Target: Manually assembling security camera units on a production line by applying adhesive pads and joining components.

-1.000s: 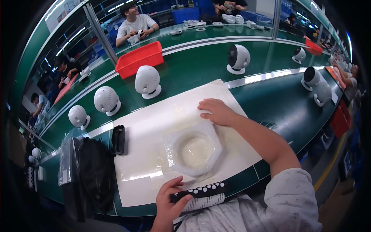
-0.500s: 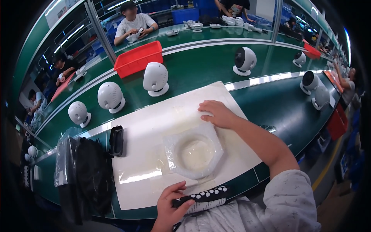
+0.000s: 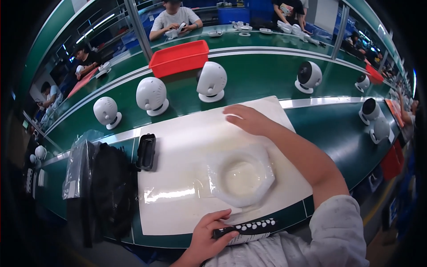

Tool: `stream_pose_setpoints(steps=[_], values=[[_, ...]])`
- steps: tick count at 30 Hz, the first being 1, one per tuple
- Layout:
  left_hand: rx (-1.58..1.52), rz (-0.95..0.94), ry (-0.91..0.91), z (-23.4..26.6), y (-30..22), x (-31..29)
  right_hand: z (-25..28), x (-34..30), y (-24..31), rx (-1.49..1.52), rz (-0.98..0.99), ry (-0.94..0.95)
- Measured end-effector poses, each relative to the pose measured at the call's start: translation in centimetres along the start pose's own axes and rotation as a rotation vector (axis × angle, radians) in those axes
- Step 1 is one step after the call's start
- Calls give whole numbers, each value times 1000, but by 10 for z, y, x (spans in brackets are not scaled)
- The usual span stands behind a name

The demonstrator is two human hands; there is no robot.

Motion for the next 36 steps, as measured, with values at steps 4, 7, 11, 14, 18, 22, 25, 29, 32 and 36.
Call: stream_pose_setpoints(steps=[4,7,11,14,18,22,25,29,32,36], values=[[27,-7,58,9,3,-2,-21,74,9,-179,-216,103],[-19,0,54,12,8,-1,-31,107,-15,-196,-365,29],[-5,-12,81,16,10,-2,-38,108,-36,-508,-372,-147],[-37,17,55,18,12,-10,-20,84,-26,-724,-232,-433],[-39,51,11,25,16,-16,3,48,-6,-780,-24,-381],[-39,11,-81,30,22,-20,16,-4,42,-401,260,-801],[-112,-39,-85,33,20,-20,28,-45,82,434,67,-562],[-119,14,-114,39,9,-24,20,-78,127,723,25,-374],[-106,78,-103,42,2,-25,6,-87,137,714,-46,-320],[-99,36,-105,48,-7,-28,-22,-87,128,684,-90,-247]])
Point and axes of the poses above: each hand's wrist, its own x-axis towards the middle knuckle, its own z-axis out of the back of the hand, y = z × x, the point moved 3 cm from there along x, towards the middle knuckle, and after that the axes turned 9 degrees about y, right-handed, at the moved point
